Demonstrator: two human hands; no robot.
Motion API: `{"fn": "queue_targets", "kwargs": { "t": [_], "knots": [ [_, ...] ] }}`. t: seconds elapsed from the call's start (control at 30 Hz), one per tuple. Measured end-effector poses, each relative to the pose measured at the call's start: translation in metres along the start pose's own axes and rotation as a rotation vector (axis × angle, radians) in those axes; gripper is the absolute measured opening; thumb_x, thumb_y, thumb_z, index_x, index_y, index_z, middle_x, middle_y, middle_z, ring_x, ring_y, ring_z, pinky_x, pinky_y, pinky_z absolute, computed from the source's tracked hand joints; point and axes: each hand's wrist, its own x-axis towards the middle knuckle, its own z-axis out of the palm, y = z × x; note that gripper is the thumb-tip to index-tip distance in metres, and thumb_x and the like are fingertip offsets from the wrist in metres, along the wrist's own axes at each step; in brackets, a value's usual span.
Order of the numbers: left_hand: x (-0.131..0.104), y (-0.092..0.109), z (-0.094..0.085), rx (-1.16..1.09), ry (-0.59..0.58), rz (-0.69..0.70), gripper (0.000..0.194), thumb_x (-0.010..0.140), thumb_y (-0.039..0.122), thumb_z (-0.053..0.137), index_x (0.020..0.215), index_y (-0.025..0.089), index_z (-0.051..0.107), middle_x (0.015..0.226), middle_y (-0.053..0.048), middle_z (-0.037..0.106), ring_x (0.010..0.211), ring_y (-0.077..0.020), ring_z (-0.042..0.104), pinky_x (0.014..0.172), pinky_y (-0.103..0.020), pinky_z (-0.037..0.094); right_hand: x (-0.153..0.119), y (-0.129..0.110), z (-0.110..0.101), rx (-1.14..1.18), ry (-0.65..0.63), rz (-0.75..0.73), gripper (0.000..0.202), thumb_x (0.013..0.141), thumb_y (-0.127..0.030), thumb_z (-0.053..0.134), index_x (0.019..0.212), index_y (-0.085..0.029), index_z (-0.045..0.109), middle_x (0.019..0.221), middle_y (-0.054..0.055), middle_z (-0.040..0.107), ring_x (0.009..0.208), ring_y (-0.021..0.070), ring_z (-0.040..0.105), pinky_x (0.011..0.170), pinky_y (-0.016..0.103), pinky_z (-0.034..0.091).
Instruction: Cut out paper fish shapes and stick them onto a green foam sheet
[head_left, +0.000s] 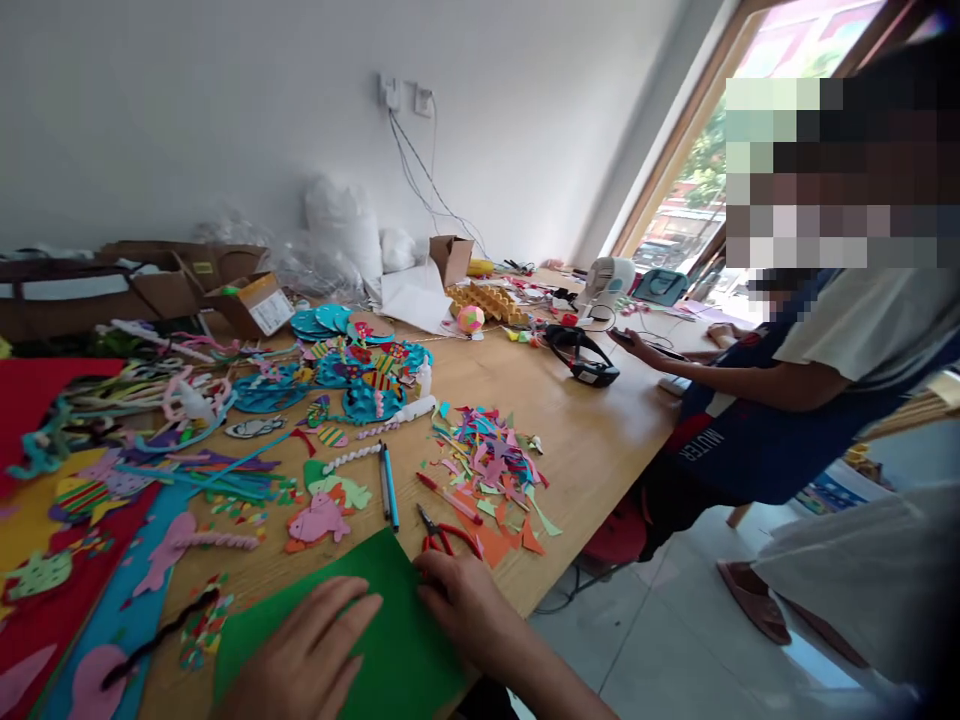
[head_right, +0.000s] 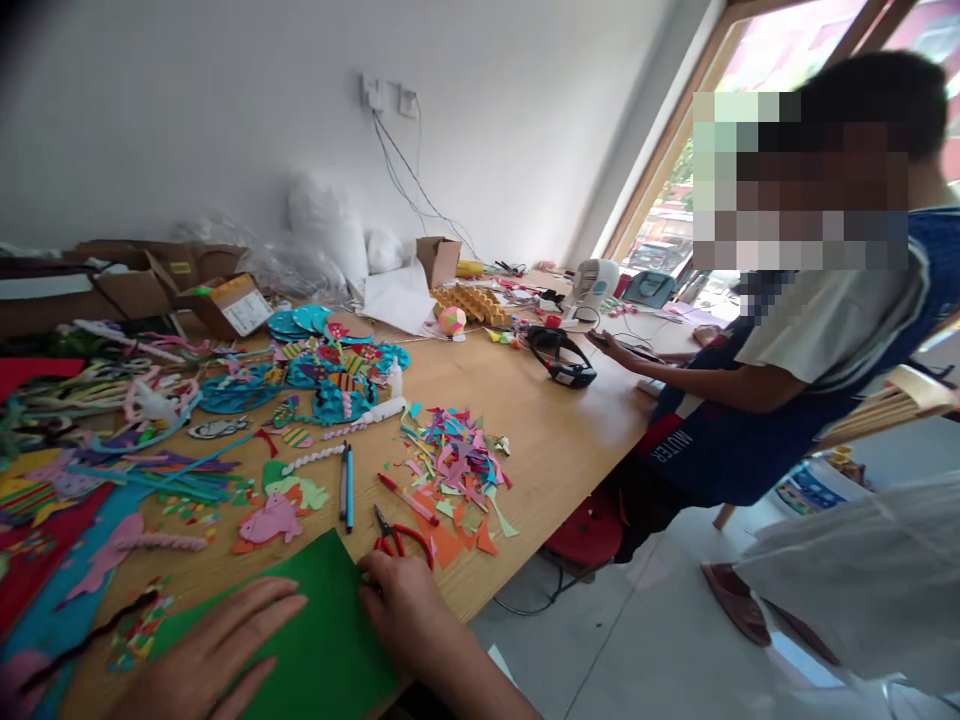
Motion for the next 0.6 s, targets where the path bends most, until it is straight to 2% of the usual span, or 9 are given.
{"fn": "queue_targets", "kwargs": {
  "t": [0.07,0.13,0.23,0.3,0.43,0.6],
  "knots": [
    [-0.002,0.005,0.011,-0.016,-0.145,0.035,0.063,0.086,0.025,0.054,0.143,0.042,0.033,0.14,0.002,0.052,0.123,-0.0222,0.053,0.1,-0.029,0.047,0.002,0.0,-0.001,-0.029,-0.039,0.005,0.022,0.078,-0.01,0.055,0.095,-0.019,0.067,0.082,0.004,0.07,0.074,0.016,0.062,0.064,0.022,0.041],
    [-0.008,0.008,0.02,-0.001,-0.271,-0.007,0.072,0.079,0.029,0.065,0.143,0.039,0.034,0.145,-0.003,0.046,0.127,-0.0294,0.048,0.101,-0.038,0.046,0.004,0.003,-0.003,-0.047,-0.031,0.001,0.018,0.082,-0.012,0.055,0.094,-0.018,0.066,0.083,0.004,0.069,0.075,0.0157,0.062,0.065,0.022,0.041],
    [-0.018,0.011,0.027,0.031,-0.383,-0.069,0.079,0.072,0.029,0.073,0.141,0.039,0.036,0.148,-0.006,0.038,0.131,-0.034,0.042,0.104,-0.049,0.041,0.006,0.01,-0.01,-0.128,0.091,-0.017,0.016,0.088,-0.016,0.051,0.095,-0.017,0.065,0.091,0.006,0.068,0.083,0.0172,0.06,0.074,0.024,0.043],
    [-0.024,0.011,0.028,0.037,-0.383,-0.063,0.084,0.071,0.028,0.074,0.142,0.042,0.031,0.149,-0.005,0.035,0.133,-0.0337,0.039,0.106,-0.051,0.037,0.005,0.016,-0.016,-0.223,0.157,-0.042,0.018,0.091,-0.017,0.049,0.096,-0.018,0.066,0.1,0.008,0.066,0.093,0.0203,0.058,0.082,0.028,0.043],
    [-0.031,0.009,0.03,0.046,-0.29,-0.022,0.09,0.072,0.035,0.075,0.144,0.045,0.021,0.15,-0.002,0.033,0.133,-0.0326,0.039,0.107,-0.049,0.036,0.002,0.022,-0.021,-0.31,0.104,-0.124,0.022,0.091,-0.016,0.051,0.103,-0.021,0.068,0.118,0.005,0.063,0.105,0.0235,0.052,0.093,0.033,0.04],
    [-0.03,0.011,0.035,0.068,-0.275,-0.02,0.087,0.075,0.038,0.071,0.145,0.043,0.02,0.151,-0.003,0.032,0.134,-0.0327,0.039,0.106,-0.05,0.036,0.009,0.025,-0.023,-0.366,0.093,-0.072,0.027,0.092,-0.016,0.047,0.109,-0.02,0.068,0.123,0.008,0.061,0.108,0.0243,0.051,0.095,0.035,0.04]
  ]
}}
